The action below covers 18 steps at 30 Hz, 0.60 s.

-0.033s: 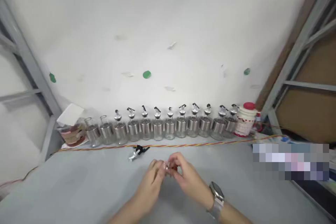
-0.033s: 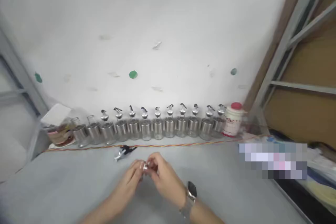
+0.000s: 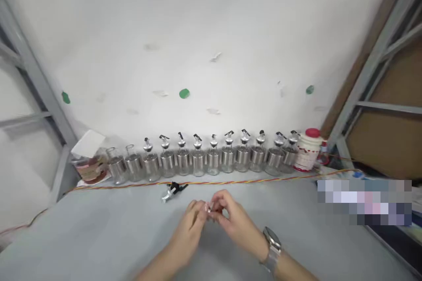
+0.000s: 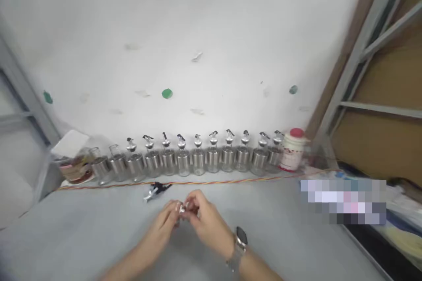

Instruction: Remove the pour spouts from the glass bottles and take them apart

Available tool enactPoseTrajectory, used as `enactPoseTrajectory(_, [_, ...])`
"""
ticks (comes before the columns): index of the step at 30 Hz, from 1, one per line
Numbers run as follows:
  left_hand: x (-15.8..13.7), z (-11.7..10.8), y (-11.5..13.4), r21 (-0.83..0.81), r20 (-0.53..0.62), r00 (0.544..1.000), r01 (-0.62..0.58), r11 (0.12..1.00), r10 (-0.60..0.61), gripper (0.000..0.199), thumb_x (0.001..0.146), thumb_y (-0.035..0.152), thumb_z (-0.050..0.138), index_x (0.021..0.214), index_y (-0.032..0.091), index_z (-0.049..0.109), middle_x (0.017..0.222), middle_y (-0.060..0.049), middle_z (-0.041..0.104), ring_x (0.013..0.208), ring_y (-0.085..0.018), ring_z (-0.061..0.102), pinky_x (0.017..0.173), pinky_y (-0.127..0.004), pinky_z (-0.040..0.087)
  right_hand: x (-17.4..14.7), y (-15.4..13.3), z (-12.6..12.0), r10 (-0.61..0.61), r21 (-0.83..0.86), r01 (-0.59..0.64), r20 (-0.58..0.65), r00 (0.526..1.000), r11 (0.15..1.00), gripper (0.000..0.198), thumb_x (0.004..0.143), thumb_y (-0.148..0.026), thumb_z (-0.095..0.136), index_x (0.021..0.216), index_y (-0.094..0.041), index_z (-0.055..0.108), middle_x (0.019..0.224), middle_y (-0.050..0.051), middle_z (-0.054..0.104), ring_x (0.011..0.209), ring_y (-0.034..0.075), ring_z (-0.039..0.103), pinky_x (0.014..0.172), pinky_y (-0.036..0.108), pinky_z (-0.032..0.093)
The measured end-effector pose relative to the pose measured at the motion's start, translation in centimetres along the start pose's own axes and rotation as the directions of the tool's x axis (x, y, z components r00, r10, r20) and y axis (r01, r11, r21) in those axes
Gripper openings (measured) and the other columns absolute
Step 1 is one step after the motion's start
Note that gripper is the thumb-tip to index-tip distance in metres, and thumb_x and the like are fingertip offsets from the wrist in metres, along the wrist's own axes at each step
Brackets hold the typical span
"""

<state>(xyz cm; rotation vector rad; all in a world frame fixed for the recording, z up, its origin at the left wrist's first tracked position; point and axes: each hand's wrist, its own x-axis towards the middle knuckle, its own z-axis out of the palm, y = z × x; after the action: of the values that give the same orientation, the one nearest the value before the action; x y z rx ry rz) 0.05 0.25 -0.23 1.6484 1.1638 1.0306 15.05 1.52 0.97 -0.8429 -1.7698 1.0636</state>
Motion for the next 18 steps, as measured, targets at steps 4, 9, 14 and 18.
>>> enactPoseTrajectory(4, [0.9,0.1,-0.7,-0.115,-0.004,0.990,0.138,0.984,-0.140,0.042,0.078,0.058,0.031,0.068,0.018,0.042,0.062,0.004,0.043,0.050,-0.008,0.038,0.045,-0.019,0.030,1.0,0.9,-1.0,0.048,0.186,-0.031,-0.088,0.995,0.982,0.016,0.081,-0.032,0.050,0.087,-0.021,0.041,0.062,-0.004,0.051,0.057,0.012,0.050,0.056,0.025,0.039])
enactPoseTrajectory(9, [0.9,-0.3,-0.1,0.098,-0.104,0.994,0.036,0.994,-0.026,0.036,0.071,0.047,0.053,0.058,0.019,0.033,0.054,0.007,0.033,0.049,-0.007,0.035,0.047,-0.019,0.028,1.9,2.2,-2.4,0.102,0.237,-0.030,-0.296,0.950,0.971,0.030,0.076,-0.041,0.054,0.069,-0.022,0.032,0.054,-0.007,0.043,0.049,0.010,0.044,0.050,0.024,0.037])
enactPoseTrajectory(14, [-0.3,-0.1,0.6,0.587,0.130,0.966,-0.255,0.768,0.221,0.019,0.077,0.026,0.047,0.060,0.018,0.044,0.068,0.001,0.045,0.058,-0.009,0.046,0.055,-0.020,0.036,2.4,4.0,-1.9,0.084,0.159,-0.042,-0.265,0.961,0.986,0.024,0.079,-0.040,0.046,0.069,-0.022,0.033,0.056,-0.006,0.041,0.049,0.011,0.041,0.050,0.025,0.036])
enactPoseTrajectory(18, [-0.9,-0.1,0.6,0.683,0.202,0.896,-0.418,0.599,0.396,0.013,0.075,0.022,0.048,0.063,0.017,0.049,0.068,-0.002,0.049,0.058,-0.011,0.050,0.053,-0.022,0.042,4.3,4.8,0.0,0.028,0.014,-0.025,-0.186,0.982,1.000,0.014,0.076,-0.027,0.051,0.072,-0.021,0.038,0.061,-0.005,0.041,0.054,0.011,0.040,0.053,0.024,0.034])
